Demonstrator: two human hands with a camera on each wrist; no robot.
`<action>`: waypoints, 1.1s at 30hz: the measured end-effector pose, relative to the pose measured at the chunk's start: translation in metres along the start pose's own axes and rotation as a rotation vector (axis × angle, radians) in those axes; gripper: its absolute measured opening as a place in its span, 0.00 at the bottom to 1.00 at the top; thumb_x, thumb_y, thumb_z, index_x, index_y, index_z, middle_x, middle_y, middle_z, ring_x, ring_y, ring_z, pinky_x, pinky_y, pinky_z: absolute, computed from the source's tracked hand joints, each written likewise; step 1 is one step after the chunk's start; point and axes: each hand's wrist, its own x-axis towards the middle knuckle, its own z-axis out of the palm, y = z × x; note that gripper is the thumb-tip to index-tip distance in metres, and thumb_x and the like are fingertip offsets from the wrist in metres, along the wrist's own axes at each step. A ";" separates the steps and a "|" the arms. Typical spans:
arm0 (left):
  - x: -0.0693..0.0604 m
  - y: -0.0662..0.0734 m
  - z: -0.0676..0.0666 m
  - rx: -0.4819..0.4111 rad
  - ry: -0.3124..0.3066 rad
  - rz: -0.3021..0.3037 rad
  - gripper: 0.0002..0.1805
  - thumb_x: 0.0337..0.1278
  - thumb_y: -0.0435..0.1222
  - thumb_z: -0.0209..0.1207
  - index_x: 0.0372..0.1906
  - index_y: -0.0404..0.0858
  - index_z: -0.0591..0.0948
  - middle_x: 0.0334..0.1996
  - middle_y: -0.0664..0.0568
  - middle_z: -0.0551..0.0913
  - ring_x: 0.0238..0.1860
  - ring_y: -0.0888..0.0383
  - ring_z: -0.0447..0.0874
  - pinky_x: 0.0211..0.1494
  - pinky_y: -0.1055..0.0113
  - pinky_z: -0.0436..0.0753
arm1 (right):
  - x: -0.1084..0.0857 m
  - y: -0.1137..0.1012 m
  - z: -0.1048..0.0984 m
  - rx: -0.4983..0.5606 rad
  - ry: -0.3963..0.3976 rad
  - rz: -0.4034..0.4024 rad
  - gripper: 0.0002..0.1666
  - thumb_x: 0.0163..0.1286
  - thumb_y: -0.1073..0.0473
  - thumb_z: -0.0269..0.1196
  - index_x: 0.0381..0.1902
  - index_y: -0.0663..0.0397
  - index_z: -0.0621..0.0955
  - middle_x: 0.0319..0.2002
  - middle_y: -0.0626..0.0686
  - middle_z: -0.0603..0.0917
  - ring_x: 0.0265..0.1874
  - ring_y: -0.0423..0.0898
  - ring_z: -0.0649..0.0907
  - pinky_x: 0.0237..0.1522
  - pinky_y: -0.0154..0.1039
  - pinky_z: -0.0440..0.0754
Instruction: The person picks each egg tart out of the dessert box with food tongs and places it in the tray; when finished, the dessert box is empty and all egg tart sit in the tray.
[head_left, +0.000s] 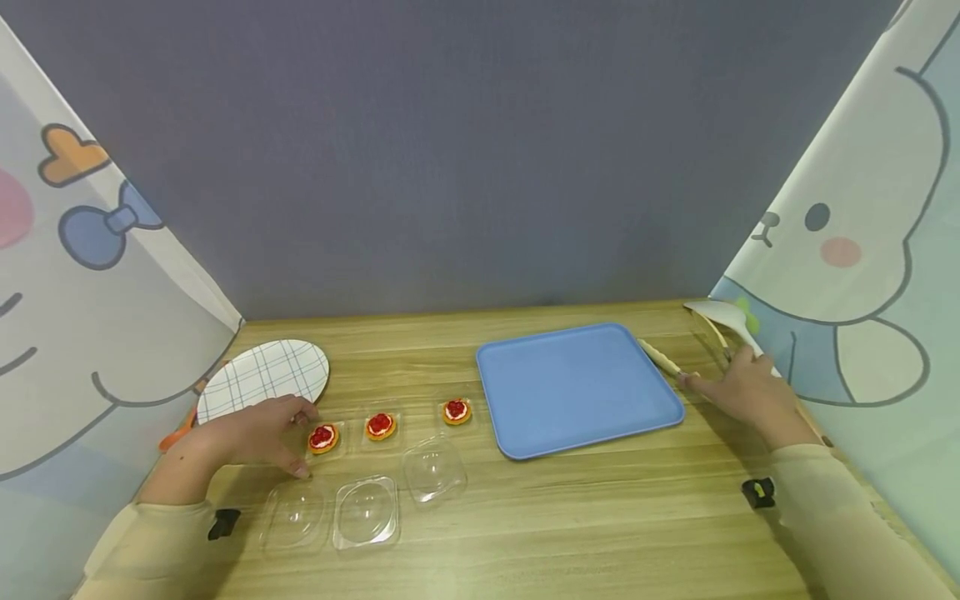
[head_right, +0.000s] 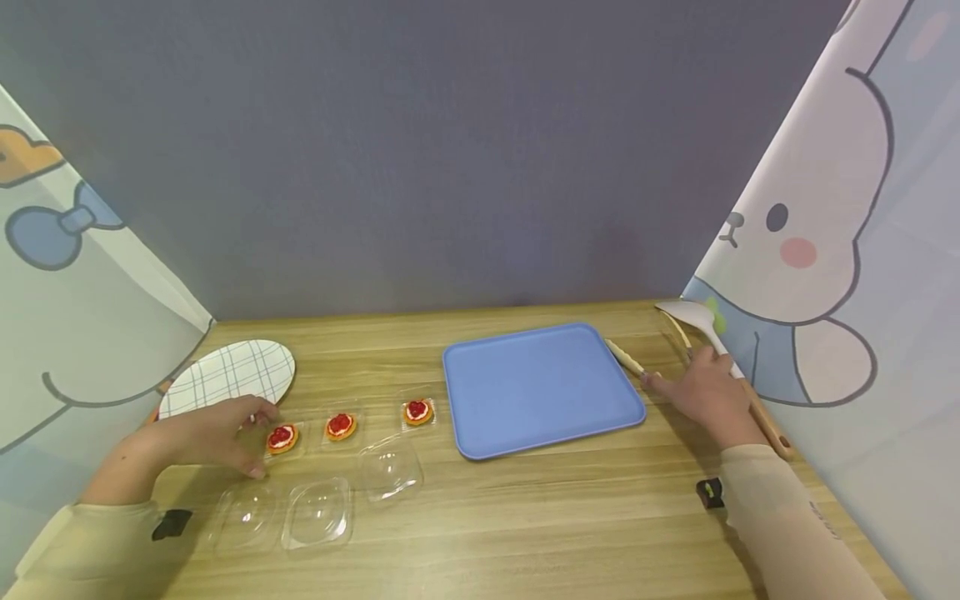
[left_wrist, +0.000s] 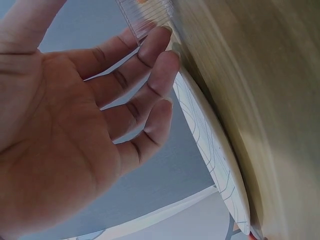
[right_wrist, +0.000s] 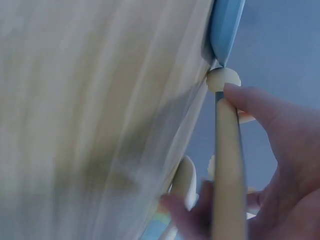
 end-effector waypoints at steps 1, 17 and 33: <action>0.000 0.000 0.000 0.001 0.000 0.001 0.47 0.39 0.48 0.85 0.64 0.32 0.78 0.55 0.44 0.83 0.58 0.44 0.82 0.62 0.45 0.82 | 0.000 -0.001 0.000 0.001 0.010 0.001 0.76 0.67 0.16 0.57 0.65 0.89 0.52 0.55 0.90 0.59 0.44 0.89 0.76 0.35 0.72 0.80; 0.000 0.001 -0.001 -0.005 0.000 0.000 0.47 0.40 0.49 0.85 0.64 0.31 0.78 0.56 0.43 0.83 0.60 0.42 0.82 0.64 0.42 0.81 | -0.008 -0.015 -0.012 0.029 0.153 -0.059 0.71 0.73 0.18 0.49 0.63 0.92 0.56 0.54 0.88 0.63 0.33 0.85 0.77 0.28 0.68 0.77; -0.003 0.002 0.002 -0.089 0.004 0.007 0.47 0.41 0.45 0.85 0.64 0.28 0.76 0.57 0.41 0.82 0.59 0.43 0.81 0.62 0.46 0.82 | -0.034 -0.088 -0.021 0.049 0.195 -0.197 0.68 0.74 0.19 0.51 0.73 0.83 0.55 0.59 0.84 0.71 0.40 0.82 0.81 0.31 0.66 0.80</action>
